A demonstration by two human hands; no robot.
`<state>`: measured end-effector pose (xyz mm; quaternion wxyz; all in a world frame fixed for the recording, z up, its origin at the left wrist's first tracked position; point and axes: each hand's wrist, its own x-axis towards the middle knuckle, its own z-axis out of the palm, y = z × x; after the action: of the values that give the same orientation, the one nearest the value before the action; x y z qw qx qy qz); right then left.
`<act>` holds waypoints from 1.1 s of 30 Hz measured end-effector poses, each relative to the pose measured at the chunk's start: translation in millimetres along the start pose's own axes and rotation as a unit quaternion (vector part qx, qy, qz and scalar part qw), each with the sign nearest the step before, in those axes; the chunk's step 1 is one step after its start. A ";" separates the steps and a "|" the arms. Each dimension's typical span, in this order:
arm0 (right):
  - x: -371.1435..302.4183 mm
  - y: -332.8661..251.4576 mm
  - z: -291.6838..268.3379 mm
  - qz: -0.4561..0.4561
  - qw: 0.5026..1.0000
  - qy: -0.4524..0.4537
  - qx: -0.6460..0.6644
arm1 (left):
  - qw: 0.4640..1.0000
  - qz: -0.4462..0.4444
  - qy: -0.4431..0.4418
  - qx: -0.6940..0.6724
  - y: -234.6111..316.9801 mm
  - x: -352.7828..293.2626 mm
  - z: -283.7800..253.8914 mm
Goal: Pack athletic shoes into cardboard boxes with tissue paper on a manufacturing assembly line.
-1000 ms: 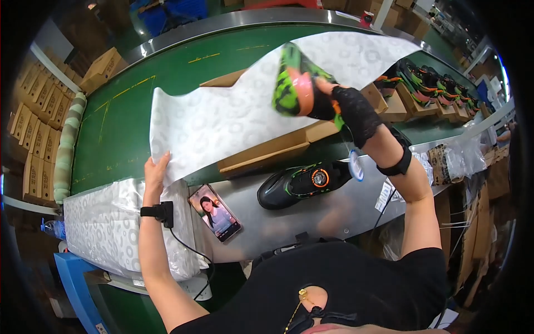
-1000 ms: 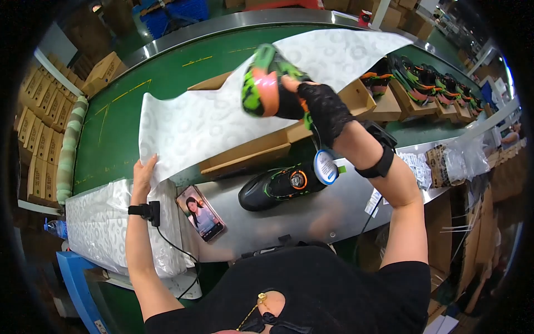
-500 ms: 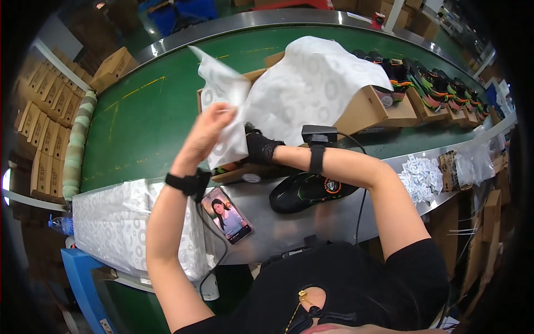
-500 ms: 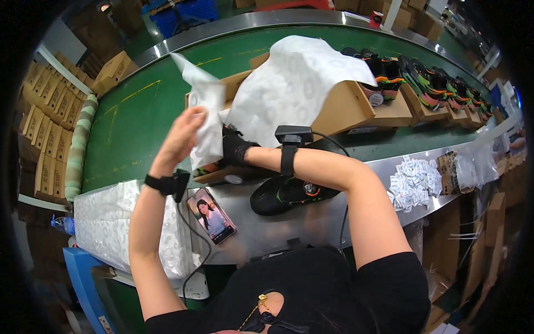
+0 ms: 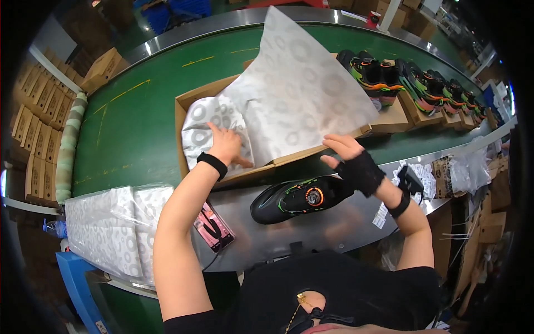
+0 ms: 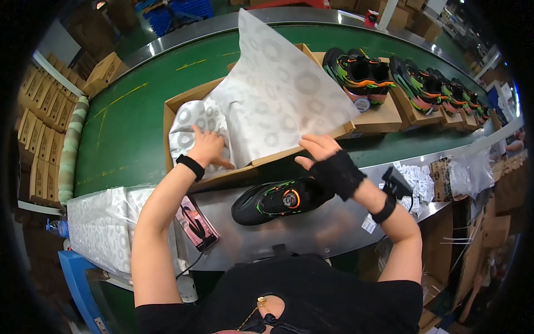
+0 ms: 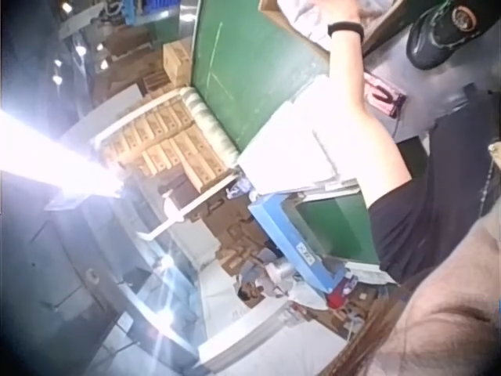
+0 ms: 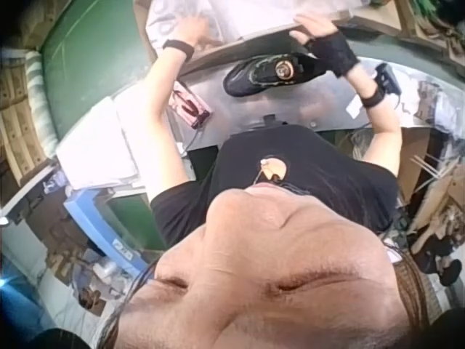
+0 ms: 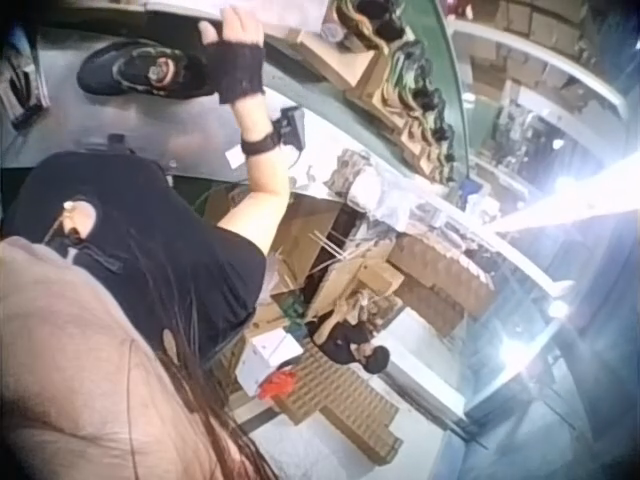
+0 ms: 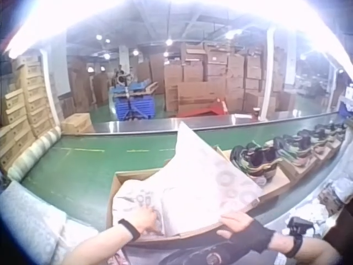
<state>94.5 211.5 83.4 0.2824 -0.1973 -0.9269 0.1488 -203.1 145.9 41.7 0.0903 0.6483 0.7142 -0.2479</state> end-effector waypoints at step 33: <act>-21.0 -20.5 71.1 0.386 0.721 -0.160 0.553 | 0.272 0.007 0.165 -0.948 -36.7 -65.2 -1.6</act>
<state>63.4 172.4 24.9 0.1069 -0.3197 -0.5554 0.7602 -229.2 87.9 81.2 0.5229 0.1367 0.4401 0.7171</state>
